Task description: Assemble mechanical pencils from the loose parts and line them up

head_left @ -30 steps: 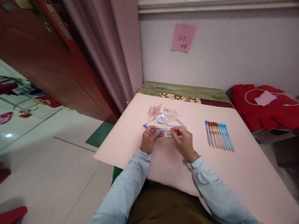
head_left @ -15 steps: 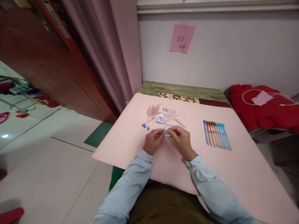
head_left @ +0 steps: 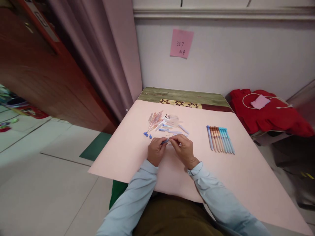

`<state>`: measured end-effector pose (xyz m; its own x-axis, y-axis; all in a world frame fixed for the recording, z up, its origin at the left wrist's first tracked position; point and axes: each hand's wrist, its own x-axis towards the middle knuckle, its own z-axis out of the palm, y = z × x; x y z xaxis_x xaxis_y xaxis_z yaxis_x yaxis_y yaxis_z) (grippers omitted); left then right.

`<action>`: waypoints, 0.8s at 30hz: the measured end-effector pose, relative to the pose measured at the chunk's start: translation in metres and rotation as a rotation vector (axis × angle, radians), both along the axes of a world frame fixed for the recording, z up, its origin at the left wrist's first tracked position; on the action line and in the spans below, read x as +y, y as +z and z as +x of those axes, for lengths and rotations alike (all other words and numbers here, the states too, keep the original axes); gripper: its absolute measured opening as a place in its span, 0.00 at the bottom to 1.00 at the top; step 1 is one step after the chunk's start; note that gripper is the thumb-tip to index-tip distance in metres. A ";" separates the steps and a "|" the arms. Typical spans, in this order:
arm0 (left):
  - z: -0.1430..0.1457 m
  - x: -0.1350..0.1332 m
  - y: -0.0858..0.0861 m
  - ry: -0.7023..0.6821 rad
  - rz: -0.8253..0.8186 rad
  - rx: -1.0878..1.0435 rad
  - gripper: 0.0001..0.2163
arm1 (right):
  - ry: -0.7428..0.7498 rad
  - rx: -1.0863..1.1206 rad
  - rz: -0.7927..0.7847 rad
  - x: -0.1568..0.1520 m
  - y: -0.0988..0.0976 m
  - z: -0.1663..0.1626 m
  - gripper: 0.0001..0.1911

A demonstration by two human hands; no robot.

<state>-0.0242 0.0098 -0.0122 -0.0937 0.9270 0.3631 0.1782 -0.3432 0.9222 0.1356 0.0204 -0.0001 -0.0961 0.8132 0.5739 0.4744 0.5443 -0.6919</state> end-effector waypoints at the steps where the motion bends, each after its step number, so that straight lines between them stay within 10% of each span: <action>1: 0.000 0.000 0.001 0.007 -0.014 -0.016 0.09 | -0.003 0.000 0.002 0.000 -0.001 0.000 0.09; 12: -0.004 0.001 -0.012 0.230 0.107 0.299 0.09 | -0.174 0.182 0.014 0.004 0.004 0.004 0.08; 24: -0.004 0.001 -0.012 0.132 0.223 0.442 0.09 | -0.068 0.000 0.062 0.000 0.001 -0.002 0.07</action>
<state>-0.0281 0.0110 -0.0244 0.0028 0.8132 0.5820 0.5900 -0.4713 0.6556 0.1337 0.0207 0.0007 -0.0421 0.7809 0.6233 0.5116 0.5527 -0.6579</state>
